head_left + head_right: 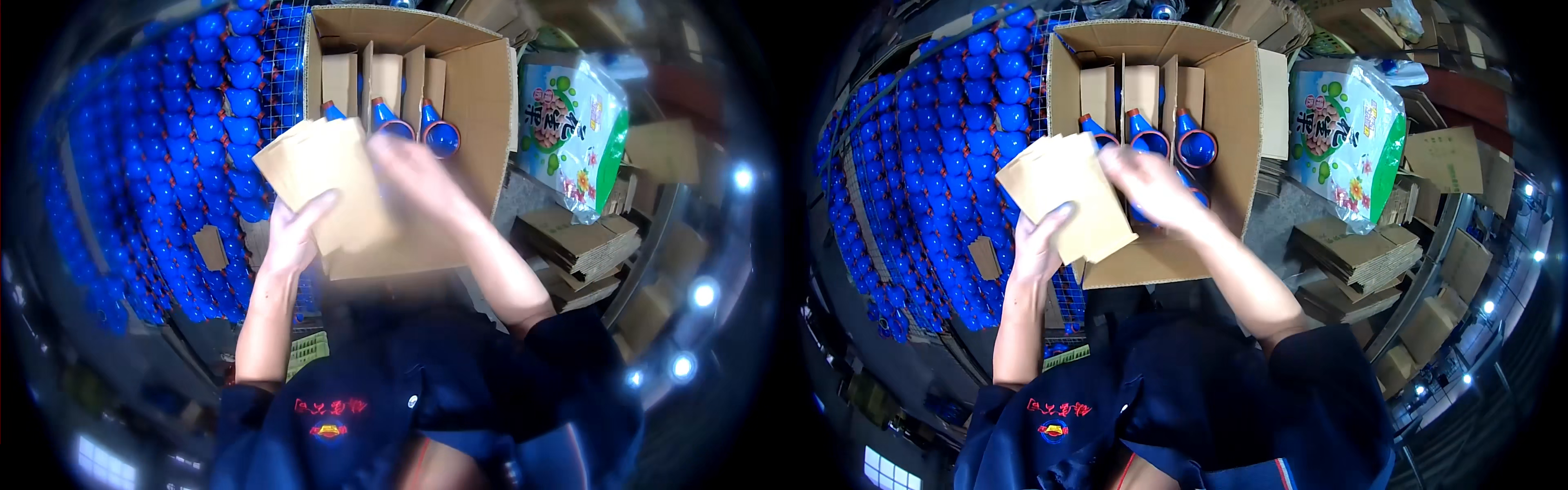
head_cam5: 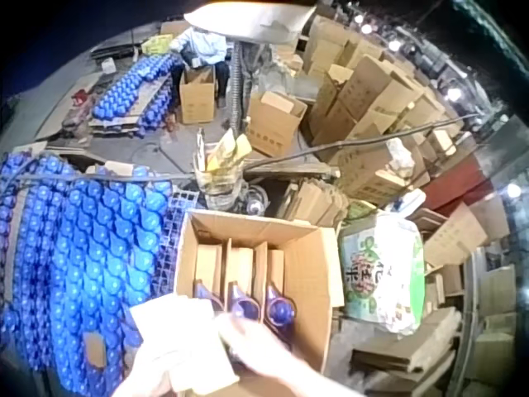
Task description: The person places blue bottles into a cardboard box containing dividers, inserting cardboard sheets between layers of bottles.
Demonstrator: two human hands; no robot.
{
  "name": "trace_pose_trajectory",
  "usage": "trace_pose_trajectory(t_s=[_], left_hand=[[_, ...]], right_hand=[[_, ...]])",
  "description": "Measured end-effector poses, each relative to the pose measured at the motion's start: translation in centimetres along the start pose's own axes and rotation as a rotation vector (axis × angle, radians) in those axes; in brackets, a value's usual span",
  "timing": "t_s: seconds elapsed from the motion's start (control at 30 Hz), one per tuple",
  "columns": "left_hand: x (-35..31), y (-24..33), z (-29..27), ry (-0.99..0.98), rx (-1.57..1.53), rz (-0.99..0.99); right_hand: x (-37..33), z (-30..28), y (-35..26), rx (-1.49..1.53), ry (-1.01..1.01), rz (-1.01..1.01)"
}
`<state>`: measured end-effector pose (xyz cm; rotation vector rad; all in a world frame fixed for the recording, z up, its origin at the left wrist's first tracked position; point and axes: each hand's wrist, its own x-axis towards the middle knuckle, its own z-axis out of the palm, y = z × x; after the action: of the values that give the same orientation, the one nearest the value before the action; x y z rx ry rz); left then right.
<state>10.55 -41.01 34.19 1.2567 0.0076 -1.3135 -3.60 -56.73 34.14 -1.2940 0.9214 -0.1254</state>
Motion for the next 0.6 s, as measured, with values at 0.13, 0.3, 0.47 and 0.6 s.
trace_pose_trajectory(t_s=[0.13, 0.3, 0.47, 0.6], left_hand=[[1.8, 3.9, 0.8, 0.104, 0.046, 0.153], [3.1, 4.8, -2.4, 0.005, -0.110, 0.120], [3.4, 4.9, -2.4, 0.057, -0.173, 0.100], [4.7, 3.7, 0.2, 0.212, 0.087, 0.251]], right_hand=[[5.0, 2.0, -1.0, -0.106, 0.421, -0.333], [18.4, 4.7, 7.8, -0.936, 0.579, -0.155], [15.8, 5.6, 5.9, -0.703, 0.441, -0.091], [8.0, 2.6, -0.1, 0.157, 0.160, -0.182]])
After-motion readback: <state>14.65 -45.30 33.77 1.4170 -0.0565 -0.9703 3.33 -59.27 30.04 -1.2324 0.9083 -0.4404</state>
